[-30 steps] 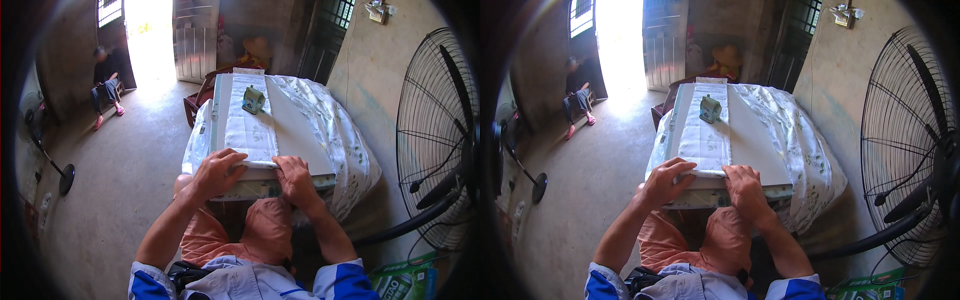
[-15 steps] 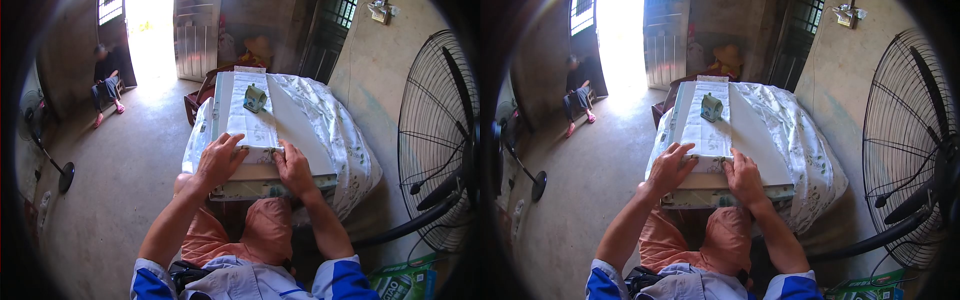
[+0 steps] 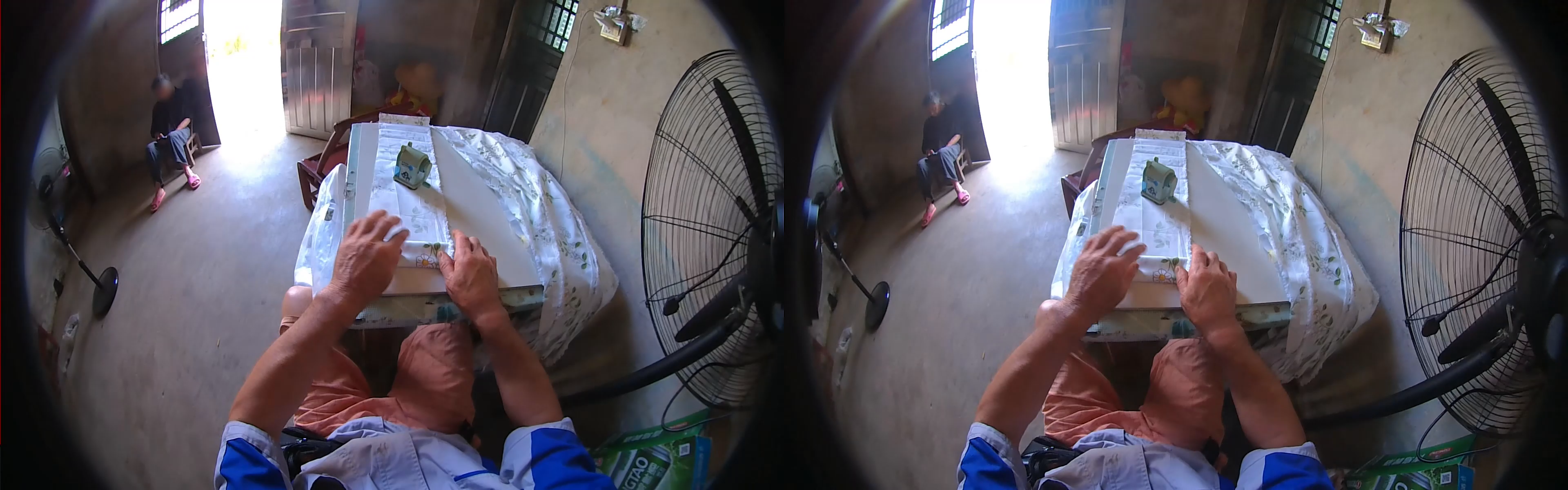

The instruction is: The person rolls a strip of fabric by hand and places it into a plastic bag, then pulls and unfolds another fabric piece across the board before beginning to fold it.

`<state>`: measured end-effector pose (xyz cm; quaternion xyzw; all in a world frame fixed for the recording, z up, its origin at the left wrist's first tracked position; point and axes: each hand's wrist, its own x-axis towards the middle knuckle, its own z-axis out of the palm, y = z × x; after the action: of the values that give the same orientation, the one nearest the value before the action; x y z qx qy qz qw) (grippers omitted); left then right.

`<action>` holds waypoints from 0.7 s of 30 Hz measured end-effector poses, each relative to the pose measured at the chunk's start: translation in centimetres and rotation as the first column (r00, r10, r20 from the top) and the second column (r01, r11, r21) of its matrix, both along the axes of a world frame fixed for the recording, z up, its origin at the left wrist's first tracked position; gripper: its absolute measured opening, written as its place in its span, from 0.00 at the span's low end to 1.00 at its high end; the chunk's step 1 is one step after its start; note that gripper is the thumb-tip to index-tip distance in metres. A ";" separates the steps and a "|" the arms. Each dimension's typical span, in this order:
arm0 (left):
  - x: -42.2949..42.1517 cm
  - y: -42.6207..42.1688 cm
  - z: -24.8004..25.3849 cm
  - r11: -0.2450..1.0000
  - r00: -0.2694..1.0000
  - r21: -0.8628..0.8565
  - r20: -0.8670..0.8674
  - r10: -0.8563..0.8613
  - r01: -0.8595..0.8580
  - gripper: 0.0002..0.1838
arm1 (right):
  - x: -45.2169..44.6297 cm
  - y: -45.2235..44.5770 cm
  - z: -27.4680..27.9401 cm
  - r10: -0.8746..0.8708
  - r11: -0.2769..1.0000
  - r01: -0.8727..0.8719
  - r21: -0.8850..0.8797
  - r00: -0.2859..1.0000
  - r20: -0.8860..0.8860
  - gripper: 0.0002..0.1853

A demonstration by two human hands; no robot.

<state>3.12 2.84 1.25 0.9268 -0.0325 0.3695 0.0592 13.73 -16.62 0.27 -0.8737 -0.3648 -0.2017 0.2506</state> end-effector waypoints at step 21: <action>-0.4 0.3 -0.3 0.895 0.945 -0.416 -0.197 -0.261 0.161 0.15 | 0.0 -1.8 -0.3 0.331 0.937 -0.320 -0.139 0.942 0.058 0.26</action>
<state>2.68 3.13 0.94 0.9252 -0.0507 0.2412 0.2884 13.74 -18.37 -0.01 -0.8066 -0.5265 -0.1688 0.2090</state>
